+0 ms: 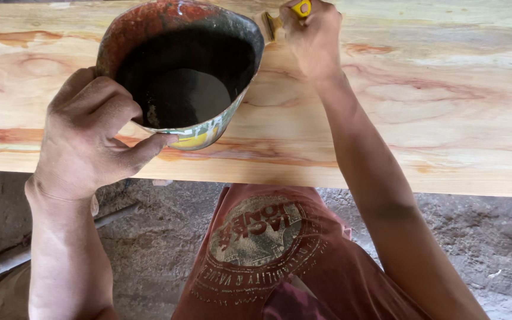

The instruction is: The person carries a can of wood stain and a brush to a long wooden plank, then brushes the stain onto the plank surface, working along its length and reloading the brush from the can. They continue coating the board, moving around it to reach different sections.

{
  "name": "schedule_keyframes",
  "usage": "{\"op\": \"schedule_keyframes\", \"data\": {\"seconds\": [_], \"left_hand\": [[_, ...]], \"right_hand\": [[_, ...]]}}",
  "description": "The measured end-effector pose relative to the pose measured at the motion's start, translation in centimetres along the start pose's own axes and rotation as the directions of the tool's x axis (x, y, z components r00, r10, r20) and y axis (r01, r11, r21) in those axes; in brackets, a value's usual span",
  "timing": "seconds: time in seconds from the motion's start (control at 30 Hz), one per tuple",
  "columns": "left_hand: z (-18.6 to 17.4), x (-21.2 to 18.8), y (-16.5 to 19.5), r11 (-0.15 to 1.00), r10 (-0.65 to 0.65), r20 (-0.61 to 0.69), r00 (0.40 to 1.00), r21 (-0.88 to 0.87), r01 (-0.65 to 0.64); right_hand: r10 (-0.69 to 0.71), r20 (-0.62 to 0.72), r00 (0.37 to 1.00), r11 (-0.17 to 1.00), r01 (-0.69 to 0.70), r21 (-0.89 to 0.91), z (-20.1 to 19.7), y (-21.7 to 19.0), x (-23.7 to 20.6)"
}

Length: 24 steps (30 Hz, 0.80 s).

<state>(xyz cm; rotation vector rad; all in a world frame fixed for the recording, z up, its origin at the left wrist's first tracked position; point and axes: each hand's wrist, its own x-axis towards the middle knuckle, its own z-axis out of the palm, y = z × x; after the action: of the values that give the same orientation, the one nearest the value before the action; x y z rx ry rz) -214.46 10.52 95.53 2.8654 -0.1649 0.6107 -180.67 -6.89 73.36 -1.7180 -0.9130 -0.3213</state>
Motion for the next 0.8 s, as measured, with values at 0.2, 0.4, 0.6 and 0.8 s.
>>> {"op": "schedule_keyframes", "data": {"seconds": [0.2,0.4,0.6,0.8], "left_hand": [[-0.1,0.3,0.0,1.0,0.014,-0.049,0.999,-0.007,-0.015],[-0.5,0.8,0.1,0.999,0.018,-0.031,0.999,-0.039,-0.019],[-1.0,1.2,0.4,0.999,0.014,-0.033,0.999,-0.037,-0.015],[-1.6,2.1,0.6,0.995,0.095,-0.052,0.994,-0.037,-0.097]], "right_hand": [[0.101,-0.086,0.991,0.863,-0.045,0.503,-3.2,1.3,2.2],[0.018,0.018,1.0,0.997,-0.017,-0.069,6.5,6.2,1.3],[-0.108,-0.183,0.977,0.962,0.056,-0.268,-15.4,23.3,1.9],[0.021,-0.229,0.973,0.589,-0.197,-0.784,-12.3,14.5,3.1]]}}
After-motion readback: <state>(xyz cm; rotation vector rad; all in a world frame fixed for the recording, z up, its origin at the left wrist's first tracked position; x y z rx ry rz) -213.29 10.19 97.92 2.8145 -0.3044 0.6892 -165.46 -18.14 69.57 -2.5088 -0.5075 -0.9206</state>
